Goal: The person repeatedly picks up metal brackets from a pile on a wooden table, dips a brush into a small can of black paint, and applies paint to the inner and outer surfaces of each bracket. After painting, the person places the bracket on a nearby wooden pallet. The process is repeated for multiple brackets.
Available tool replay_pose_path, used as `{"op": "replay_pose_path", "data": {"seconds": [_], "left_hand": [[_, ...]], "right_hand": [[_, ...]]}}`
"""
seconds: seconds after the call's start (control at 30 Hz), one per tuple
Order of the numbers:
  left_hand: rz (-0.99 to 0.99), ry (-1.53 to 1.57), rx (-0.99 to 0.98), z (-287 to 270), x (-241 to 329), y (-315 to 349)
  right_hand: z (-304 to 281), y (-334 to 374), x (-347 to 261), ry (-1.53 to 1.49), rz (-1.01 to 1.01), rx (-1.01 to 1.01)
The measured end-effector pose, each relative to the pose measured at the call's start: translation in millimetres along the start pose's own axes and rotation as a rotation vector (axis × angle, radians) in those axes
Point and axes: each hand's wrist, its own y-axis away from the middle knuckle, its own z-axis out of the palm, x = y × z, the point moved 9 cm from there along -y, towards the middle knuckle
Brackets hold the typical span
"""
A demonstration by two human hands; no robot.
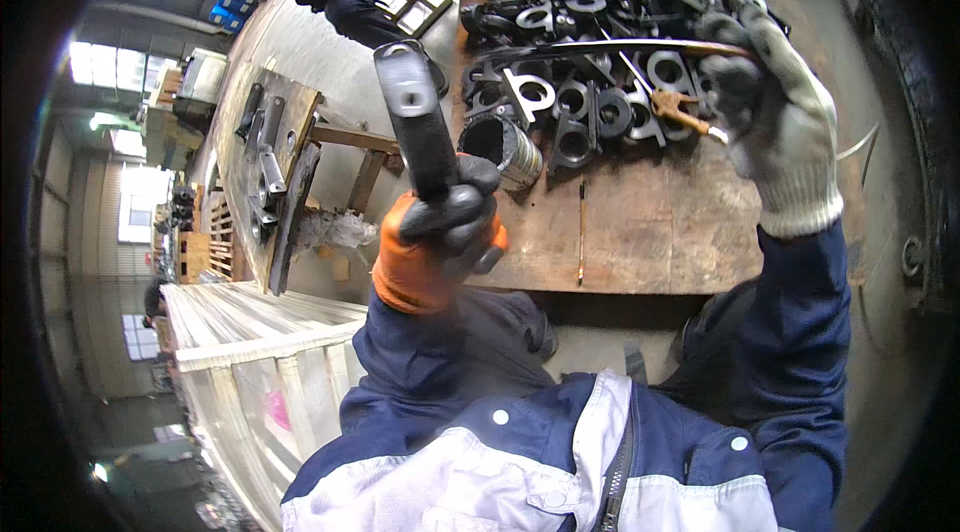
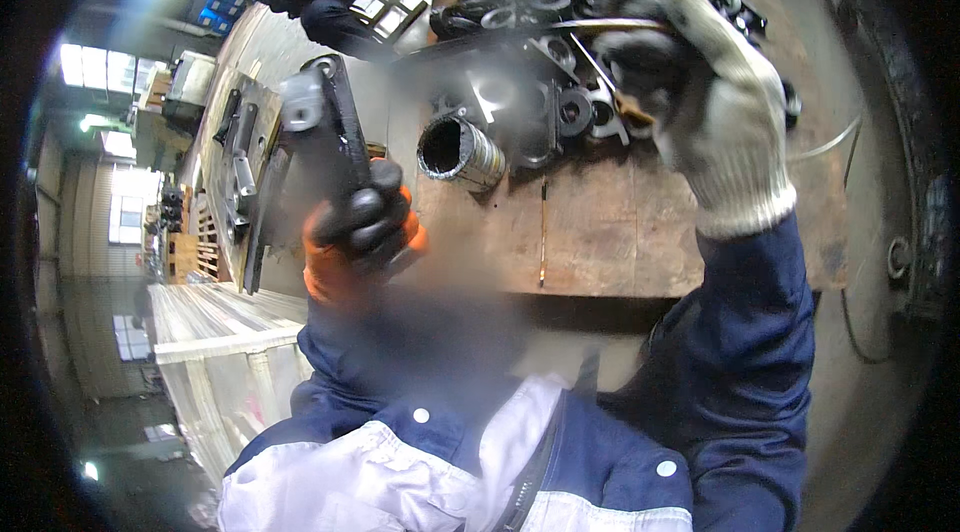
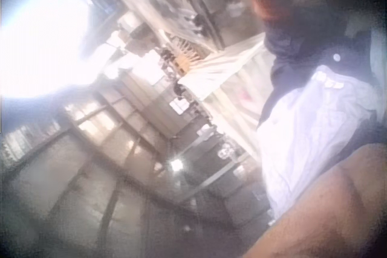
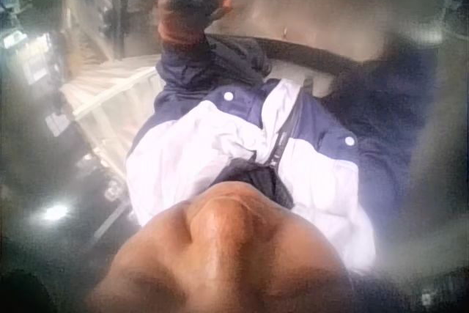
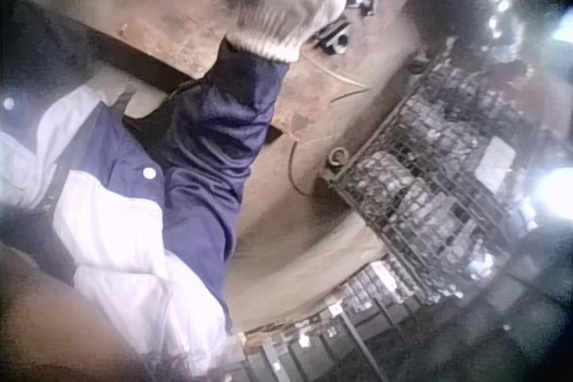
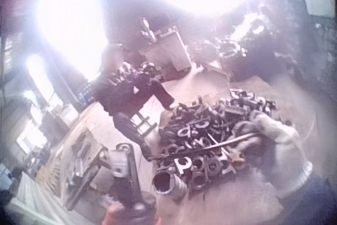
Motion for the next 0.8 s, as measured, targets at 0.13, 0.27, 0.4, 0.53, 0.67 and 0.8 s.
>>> {"op": "replay_pose_path", "data": {"seconds": [0.13,0.27,0.4,0.53,0.67,0.8], "left_hand": [[0.157,-0.294,0.366,-53.1,20.8,-1.9],[0.488,-0.617,0.471,-69.3,58.8,2.3],[0.735,-1.015,0.833,-71.0,87.5,25.6],[0.735,-1.334,1.045,-60.3,92.1,38.4],[0.714,-1.472,1.043,-54.0,90.4,37.3],[0.857,-1.592,1.024,-42.8,91.0,42.3]], "right_hand": [[20.3,8.8,-23.9,-0.099,-0.044,-0.164],[27.7,35.1,-38.2,-0.059,-0.124,0.05],[71.7,69.9,-48.8,0.486,-0.281,-0.021],[115.7,99.8,-32.5,0.478,-0.555,-0.218],[144.5,117.4,-18.6,0.862,-0.806,-0.295],[145.8,106.1,-4.3,0.814,-0.658,-0.33]]}}
